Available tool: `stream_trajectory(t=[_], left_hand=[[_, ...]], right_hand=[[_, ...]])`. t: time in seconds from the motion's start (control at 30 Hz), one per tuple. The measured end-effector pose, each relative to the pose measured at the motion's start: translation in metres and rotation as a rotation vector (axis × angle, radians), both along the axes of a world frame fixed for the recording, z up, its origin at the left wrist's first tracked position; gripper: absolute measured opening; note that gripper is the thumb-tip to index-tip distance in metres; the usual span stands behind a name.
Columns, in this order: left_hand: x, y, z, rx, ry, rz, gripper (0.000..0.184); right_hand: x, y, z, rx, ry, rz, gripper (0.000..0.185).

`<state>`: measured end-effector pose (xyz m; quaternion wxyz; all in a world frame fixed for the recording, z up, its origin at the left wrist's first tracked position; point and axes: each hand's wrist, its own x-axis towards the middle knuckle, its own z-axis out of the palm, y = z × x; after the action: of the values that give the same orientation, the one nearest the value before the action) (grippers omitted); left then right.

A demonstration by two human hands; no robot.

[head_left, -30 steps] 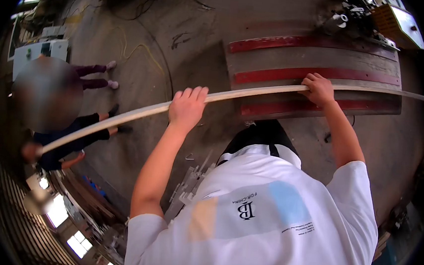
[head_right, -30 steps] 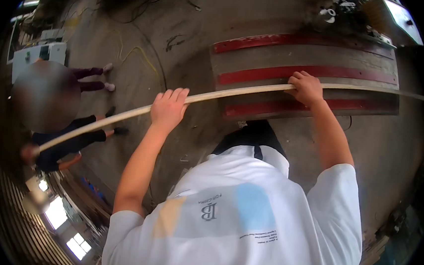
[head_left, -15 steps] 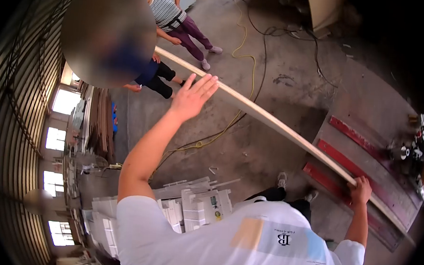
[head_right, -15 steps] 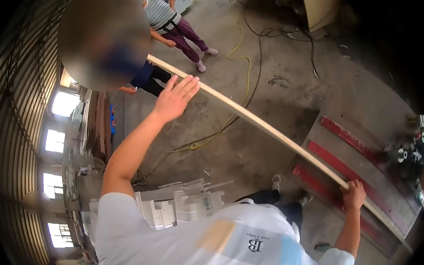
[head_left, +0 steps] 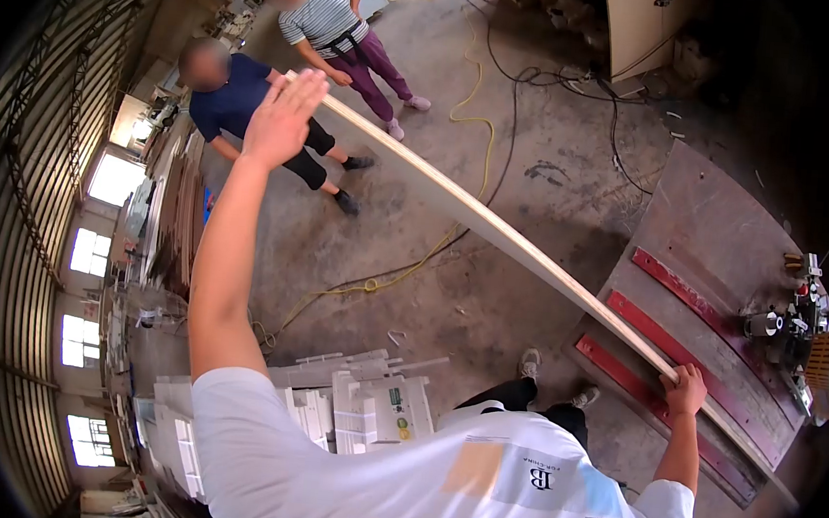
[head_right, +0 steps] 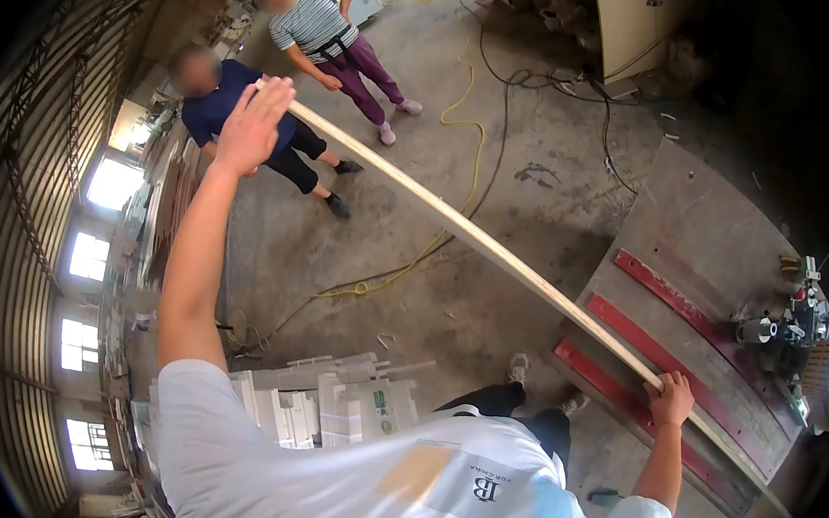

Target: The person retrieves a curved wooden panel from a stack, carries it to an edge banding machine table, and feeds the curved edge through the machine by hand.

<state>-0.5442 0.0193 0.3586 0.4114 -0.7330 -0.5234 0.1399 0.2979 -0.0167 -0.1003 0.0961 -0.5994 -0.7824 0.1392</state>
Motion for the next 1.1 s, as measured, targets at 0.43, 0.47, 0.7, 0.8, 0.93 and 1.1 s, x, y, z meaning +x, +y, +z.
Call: stream_trajectory(t=[0.43,0.47,0.7,0.8,0.93,1.1], left_hand=[[0.132,-0.007,-0.191,-0.071,-0.126,0.226,0.076],[0.18,-0.017,-0.222,-0.174,-0.204,0.152,0.073],[0.465,-0.059,-0.394,-0.682,-1.001,-0.601,0.064],[0.405,-0.026,-0.302,-0.442,-0.925,-0.595,0.044],[0.21,0.003,-0.202,-0.009,-0.451,0.045,0.058],[0.229,-0.012,-0.255,-0.193,-0.468,0.027,0.082]], right_hand=[[-0.003,0.004,0.002,-0.049,-0.07,-0.006,0.027],[-0.003,0.003,0.001,-0.05,-0.062,-0.006,0.028],[-0.007,0.002,0.008,-0.05,-0.05,-0.018,0.028],[-0.004,0.002,0.005,-0.08,-0.068,-0.025,0.028],[-0.002,0.001,0.002,-0.062,-0.085,-0.048,0.029],[0.002,0.0,-0.003,-0.044,-0.052,-0.043,0.029]])
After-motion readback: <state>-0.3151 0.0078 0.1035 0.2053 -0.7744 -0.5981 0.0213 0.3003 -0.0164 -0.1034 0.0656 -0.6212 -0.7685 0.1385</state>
